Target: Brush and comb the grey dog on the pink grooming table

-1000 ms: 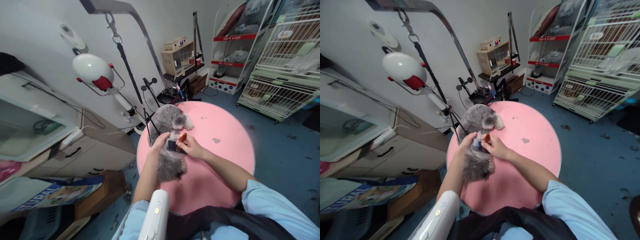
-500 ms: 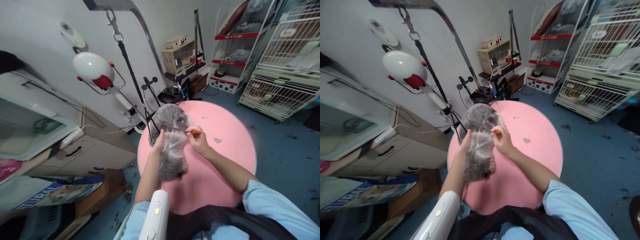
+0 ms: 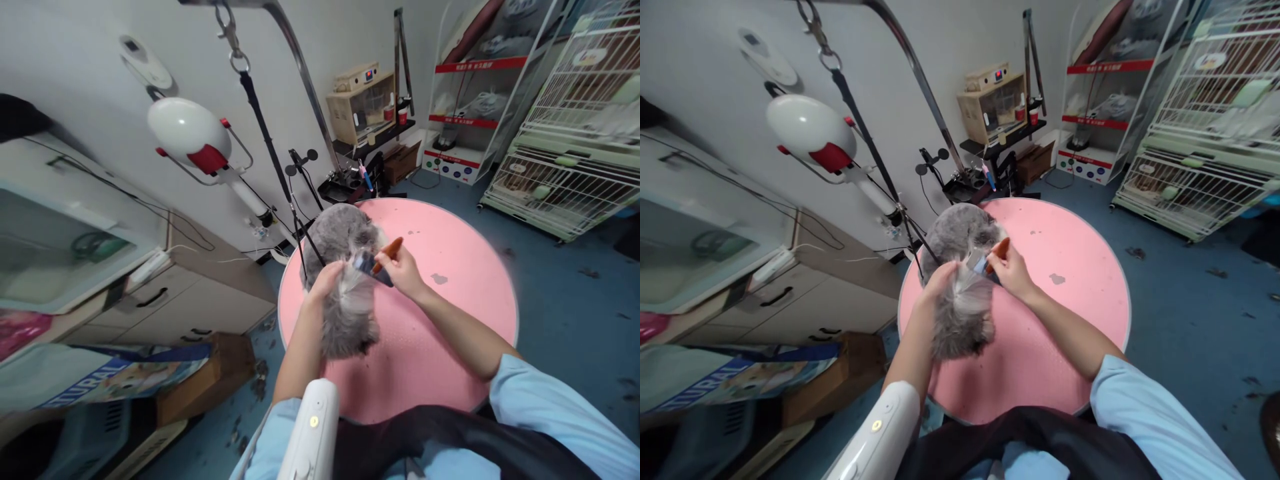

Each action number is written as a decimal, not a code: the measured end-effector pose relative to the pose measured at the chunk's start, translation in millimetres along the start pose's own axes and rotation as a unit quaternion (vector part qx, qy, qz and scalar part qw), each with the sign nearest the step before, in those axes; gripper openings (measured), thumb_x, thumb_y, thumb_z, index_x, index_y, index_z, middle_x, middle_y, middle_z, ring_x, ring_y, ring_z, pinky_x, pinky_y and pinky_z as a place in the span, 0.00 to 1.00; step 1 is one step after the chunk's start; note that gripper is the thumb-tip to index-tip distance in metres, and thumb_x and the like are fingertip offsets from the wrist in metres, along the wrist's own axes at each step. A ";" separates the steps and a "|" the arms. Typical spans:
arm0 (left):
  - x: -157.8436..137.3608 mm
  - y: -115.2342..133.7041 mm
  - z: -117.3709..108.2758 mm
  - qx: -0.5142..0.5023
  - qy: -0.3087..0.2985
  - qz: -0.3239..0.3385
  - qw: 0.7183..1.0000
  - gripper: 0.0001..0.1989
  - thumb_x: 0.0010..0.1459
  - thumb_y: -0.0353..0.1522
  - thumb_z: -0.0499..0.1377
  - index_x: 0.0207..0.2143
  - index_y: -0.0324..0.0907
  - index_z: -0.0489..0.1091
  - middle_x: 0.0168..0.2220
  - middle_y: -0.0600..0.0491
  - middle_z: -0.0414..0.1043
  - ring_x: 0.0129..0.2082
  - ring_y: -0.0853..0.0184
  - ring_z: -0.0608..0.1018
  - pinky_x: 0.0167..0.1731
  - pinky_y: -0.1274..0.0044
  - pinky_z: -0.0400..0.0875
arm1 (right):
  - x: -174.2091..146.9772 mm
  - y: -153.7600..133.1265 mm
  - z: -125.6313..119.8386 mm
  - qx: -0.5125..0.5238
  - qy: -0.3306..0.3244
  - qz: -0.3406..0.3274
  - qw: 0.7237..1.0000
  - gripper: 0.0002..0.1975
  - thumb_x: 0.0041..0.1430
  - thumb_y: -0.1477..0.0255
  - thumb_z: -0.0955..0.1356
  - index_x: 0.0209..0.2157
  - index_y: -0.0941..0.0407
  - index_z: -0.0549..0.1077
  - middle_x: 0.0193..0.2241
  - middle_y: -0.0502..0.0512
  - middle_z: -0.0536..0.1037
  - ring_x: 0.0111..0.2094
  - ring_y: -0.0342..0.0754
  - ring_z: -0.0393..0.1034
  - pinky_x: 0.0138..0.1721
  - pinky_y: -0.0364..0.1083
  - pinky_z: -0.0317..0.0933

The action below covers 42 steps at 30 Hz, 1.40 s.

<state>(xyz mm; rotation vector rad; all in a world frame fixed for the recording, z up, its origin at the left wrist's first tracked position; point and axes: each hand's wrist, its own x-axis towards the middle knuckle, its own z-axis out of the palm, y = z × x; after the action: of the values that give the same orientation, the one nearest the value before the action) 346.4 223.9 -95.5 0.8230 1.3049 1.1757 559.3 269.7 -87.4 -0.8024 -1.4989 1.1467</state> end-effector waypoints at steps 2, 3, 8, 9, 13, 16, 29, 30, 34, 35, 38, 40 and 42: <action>-2.2 6.1 5.1 0.042 0.011 0.031 0.999 0.10 0.48 0.39 0.70 0.26 0.42 0.77 0.28 0.51 0.77 0.29 0.64 0.75 0.32 0.75 0.68 | 0.9 -0.8 -2.9 -0.016 0.060 -0.040 0.997 0.12 0.61 0.59 0.69 0.36 0.54 0.71 0.34 0.55 0.77 0.36 0.52 0.75 0.41 0.53 0.71; -3.2 9.2 7.6 0.055 0.015 0.040 0.998 0.10 0.46 0.38 0.70 0.25 0.42 0.76 0.28 0.51 0.76 0.28 0.65 0.73 0.31 0.75 0.68 | -0.1 -1.4 -2.8 -0.014 0.041 -0.050 0.998 0.12 0.61 0.59 0.69 0.35 0.54 0.71 0.34 0.56 0.77 0.37 0.52 0.74 0.41 0.53 0.71; -10.0 16.3 14.1 0.054 0.016 0.031 0.998 0.14 0.44 0.41 0.69 0.24 0.41 0.74 0.25 0.53 0.72 0.25 0.69 0.69 0.27 0.77 0.64 | -1.4 -0.8 3.5 0.032 -0.107 0.031 0.993 0.15 0.59 0.55 0.70 0.35 0.54 0.70 0.28 0.52 0.75 0.30 0.49 0.73 0.35 0.51 0.70; -11.5 16.0 14.2 0.052 0.014 0.027 0.998 0.14 0.44 0.41 0.70 0.25 0.40 0.74 0.24 0.54 0.71 0.24 0.70 0.68 0.26 0.77 0.63 | 0.0 -0.5 3.3 0.022 -0.060 0.020 0.998 0.15 0.59 0.56 0.70 0.35 0.53 0.70 0.29 0.52 0.75 0.31 0.50 0.73 0.37 0.51 0.71; -14.9 14.5 14.7 0.041 0.000 0.021 0.999 0.16 0.43 0.40 0.71 0.26 0.40 0.72 0.24 0.56 0.69 0.24 0.72 0.67 0.27 0.79 0.62 | 2.9 -0.1 0.5 0.000 0.015 -0.046 0.999 0.12 0.60 0.58 0.69 0.35 0.53 0.71 0.34 0.56 0.77 0.38 0.52 0.74 0.42 0.53 0.70; -13.3 14.3 15.3 0.041 0.003 0.025 0.999 0.16 0.43 0.41 0.71 0.25 0.40 0.71 0.24 0.56 0.69 0.24 0.72 0.67 0.27 0.79 0.62 | 1.4 1.7 1.7 0.028 -0.104 0.018 0.994 0.14 0.59 0.57 0.69 0.34 0.54 0.71 0.29 0.53 0.76 0.31 0.50 0.73 0.35 0.50 0.70; -14.2 9.8 14.0 0.085 -0.013 0.023 0.996 0.13 0.48 0.40 0.68 0.27 0.40 0.73 0.24 0.55 0.69 0.23 0.72 0.67 0.25 0.79 0.60 | 32.9 38.1 -26.2 -0.095 0.088 0.072 0.989 0.15 0.58 0.61 0.68 0.42 0.55 0.69 0.33 0.57 0.79 0.35 0.52 0.76 0.38 0.50 0.70; -16.3 10.2 14.2 0.085 -0.016 0.022 0.996 0.13 0.47 0.39 0.68 0.27 0.40 0.72 0.23 0.56 0.68 0.22 0.73 0.66 0.24 0.79 0.59 | 38.6 44.5 -33.2 -0.126 0.082 0.095 0.984 0.14 0.56 0.64 0.68 0.42 0.56 0.70 0.32 0.56 0.79 0.34 0.52 0.76 0.37 0.49 0.70; -15.3 12.7 13.9 0.066 -0.018 0.034 0.997 0.15 0.44 0.38 0.70 0.27 0.39 0.70 0.21 0.58 0.67 0.21 0.74 0.66 0.24 0.80 0.59 | 35.6 57.4 -30.6 -0.127 -0.094 0.213 0.964 0.07 0.48 0.73 0.68 0.33 0.56 0.70 0.20 0.49 0.75 0.24 0.47 0.71 0.28 0.43 0.64; -13.3 13.0 13.6 0.056 -0.013 0.037 0.998 0.16 0.42 0.38 0.70 0.27 0.39 0.69 0.21 0.58 0.67 0.21 0.74 0.66 0.24 0.80 0.59 | 28.7 56.5 -20.9 -0.100 -0.138 0.222 0.960 0.06 0.48 0.73 0.68 0.32 0.56 0.70 0.18 0.48 0.73 0.22 0.46 0.69 0.25 0.42 0.62; -7.9 12.5 12.8 0.033 0.014 0.056 0.998 0.16 0.41 0.37 0.71 0.27 0.39 0.70 0.22 0.58 0.68 0.22 0.74 0.67 0.27 0.80 0.62 | 4.8 46.5 17.7 -0.004 -0.224 0.206 0.953 0.08 0.50 0.66 0.69 0.28 0.54 0.68 0.15 0.44 0.68 0.17 0.43 0.62 0.20 0.41 0.57; -7.5 11.8 12.8 0.038 0.036 0.074 0.996 0.14 0.42 0.36 0.70 0.28 0.39 0.70 0.24 0.57 0.70 0.25 0.73 0.69 0.30 0.80 0.64 | -6.1 38.8 39.4 0.036 -0.222 0.177 0.958 0.12 0.51 0.60 0.69 0.27 0.53 0.67 0.14 0.43 0.65 0.17 0.42 0.59 0.19 0.42 0.54; -10.5 11.0 13.4 0.061 0.064 0.085 0.992 0.11 0.44 0.35 0.68 0.29 0.39 0.72 0.26 0.55 0.72 0.28 0.71 0.71 0.33 0.79 0.65 | -10.3 33.7 50.6 0.040 -0.180 0.148 0.972 0.14 0.51 0.58 0.69 0.25 0.53 0.66 0.15 0.43 0.64 0.18 0.43 0.59 0.20 0.42 0.53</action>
<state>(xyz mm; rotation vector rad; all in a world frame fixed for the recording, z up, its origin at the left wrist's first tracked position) 358.8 218.8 -80.3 0.9765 1.4454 1.3112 510.1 258.3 -122.8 -0.8121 -1.6486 1.6356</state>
